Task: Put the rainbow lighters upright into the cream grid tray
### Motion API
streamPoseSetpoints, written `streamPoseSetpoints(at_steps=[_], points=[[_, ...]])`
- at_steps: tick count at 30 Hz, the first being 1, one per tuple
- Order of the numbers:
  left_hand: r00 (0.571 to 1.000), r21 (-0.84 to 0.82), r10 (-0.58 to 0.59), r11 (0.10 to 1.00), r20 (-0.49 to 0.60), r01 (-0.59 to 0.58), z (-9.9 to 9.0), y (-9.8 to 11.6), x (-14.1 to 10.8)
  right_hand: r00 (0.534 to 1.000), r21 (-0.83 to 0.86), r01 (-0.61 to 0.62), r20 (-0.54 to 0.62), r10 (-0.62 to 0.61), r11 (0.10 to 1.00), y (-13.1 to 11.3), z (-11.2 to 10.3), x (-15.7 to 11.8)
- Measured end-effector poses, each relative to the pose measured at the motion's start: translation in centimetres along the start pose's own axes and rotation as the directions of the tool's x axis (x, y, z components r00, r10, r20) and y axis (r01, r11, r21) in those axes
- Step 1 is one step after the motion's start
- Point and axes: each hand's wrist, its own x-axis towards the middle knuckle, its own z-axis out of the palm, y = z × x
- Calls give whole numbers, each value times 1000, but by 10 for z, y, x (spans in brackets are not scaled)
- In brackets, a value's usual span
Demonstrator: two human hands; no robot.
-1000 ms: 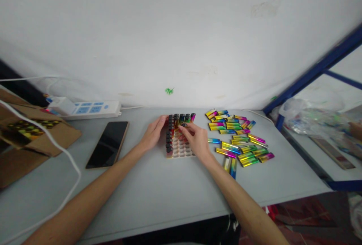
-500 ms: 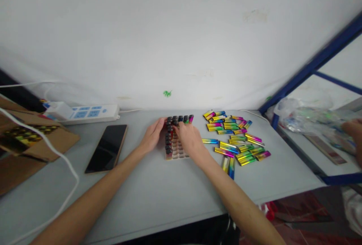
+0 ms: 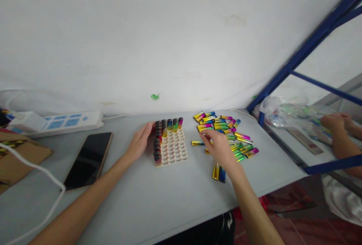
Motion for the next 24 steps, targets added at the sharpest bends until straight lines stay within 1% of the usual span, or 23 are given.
streamPoseSetpoints(at_steps=[3, 5, 7, 9, 12, 17, 21, 24], points=[[1000, 17, -7, 1000, -8, 7, 0, 0, 0, 1000, -59, -24, 8, 24, 998, 43, -38, -19], [1000, 24, -12, 1000, -6, 12, 0, -1, 1, 997, -118, -80, -31, 77, 990, 67, -59, -33], [1000, 22, -13, 1000, -1, 13, -1, -2, 1, 990, -166, -126, -78, 114, 978, 85, -74, -47], [1000, 30, -8, 1000, 1, 8, -1, -2, 2, 986, -196, -145, -105, 126, 970, 97, -84, -58], [1000, 61, -10, 998, 0, 10, -2, -1, 2, 985, -218, -152, -116, 129, 964, 107, -90, -67], [1000, 85, -22, 996, 3, 22, -1, 3, 1, 983, -241, -159, -129, 130, 957, 117, -91, -72], [1000, 97, -23, 995, -4, 23, -1, 5, 1, 984, -261, -161, -117, 135, 952, 123, -88, -70], [1000, 91, -21, 996, -6, 21, -2, 3, 1, 989, -283, -145, -68, 131, 948, 125, -84, -62]])
